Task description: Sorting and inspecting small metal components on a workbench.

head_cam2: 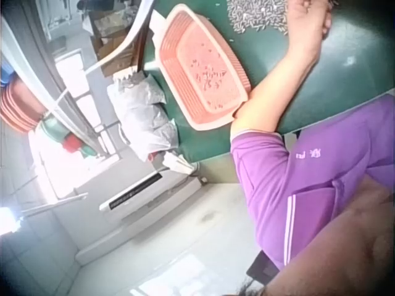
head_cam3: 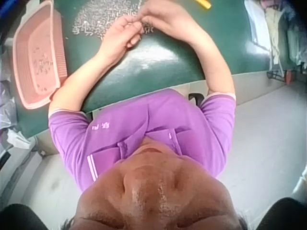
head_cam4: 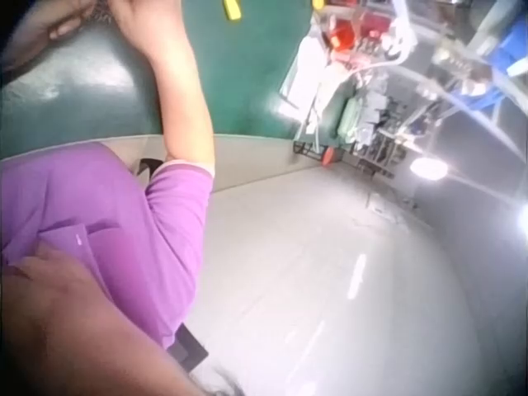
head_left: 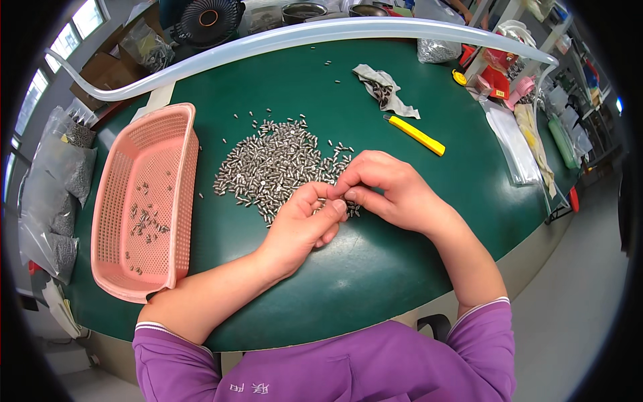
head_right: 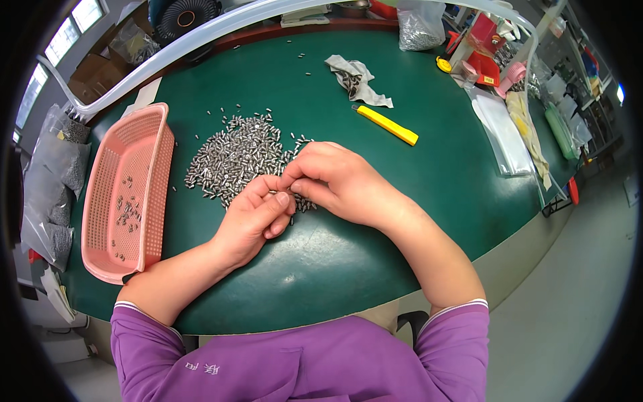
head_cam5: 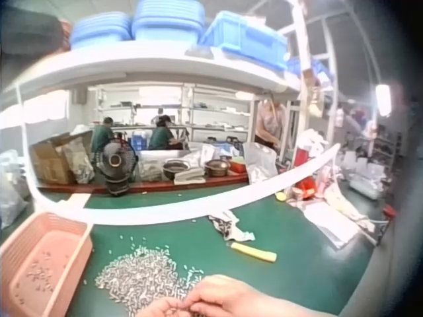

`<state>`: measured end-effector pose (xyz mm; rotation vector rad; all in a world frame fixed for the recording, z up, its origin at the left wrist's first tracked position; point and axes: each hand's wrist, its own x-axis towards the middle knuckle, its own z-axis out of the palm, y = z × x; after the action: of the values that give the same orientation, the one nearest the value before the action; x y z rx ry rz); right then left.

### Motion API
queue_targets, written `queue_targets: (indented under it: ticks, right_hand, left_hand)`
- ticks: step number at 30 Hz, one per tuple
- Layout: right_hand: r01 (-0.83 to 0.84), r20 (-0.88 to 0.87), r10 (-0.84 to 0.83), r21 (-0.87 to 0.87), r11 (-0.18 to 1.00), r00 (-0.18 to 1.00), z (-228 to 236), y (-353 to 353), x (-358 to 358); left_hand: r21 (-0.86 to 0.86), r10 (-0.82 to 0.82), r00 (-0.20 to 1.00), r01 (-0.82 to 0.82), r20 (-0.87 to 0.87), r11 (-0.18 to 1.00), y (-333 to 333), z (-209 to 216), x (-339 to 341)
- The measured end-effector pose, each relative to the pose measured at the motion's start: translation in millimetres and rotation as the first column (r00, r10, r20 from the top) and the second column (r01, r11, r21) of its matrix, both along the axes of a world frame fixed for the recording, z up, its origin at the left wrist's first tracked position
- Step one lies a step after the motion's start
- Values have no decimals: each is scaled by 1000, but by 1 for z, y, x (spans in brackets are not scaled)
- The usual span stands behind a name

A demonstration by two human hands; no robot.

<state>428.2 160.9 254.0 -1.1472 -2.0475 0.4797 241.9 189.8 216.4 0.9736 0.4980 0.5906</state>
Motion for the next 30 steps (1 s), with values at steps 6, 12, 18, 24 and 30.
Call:
queue_targets:
  ticks: [6, 12, 18, 24, 30]
  right_hand:
    - [57, -61, -56, 11, 998, 997, 2, 0, -2]
    - [281, 170, -285, 45, 959, 943, -21, 7, 17]
    - [260, 275, -252, 8, 966, 928, -22, 7, 18]
    - [269, 236, -254, -30, 963, 938, -19, 5, 13]
    - [271, 283, -281, 73, 960, 917, -27, 6, 13]
  left_hand:
    - [-23, -17, 999, 18, 40, 1000, 3, -6, -1]
    - [-23, 1, 1000, -1, 24, 1000, 1, -2, 1]
    - [-47, -11, 999, 12, 39, 999, 3, -2, -1]
    - [-48, 3, 999, -1, 35, 999, 2, 1, -2]
    - [-40, -11, 999, 12, 34, 999, 3, 0, -1]
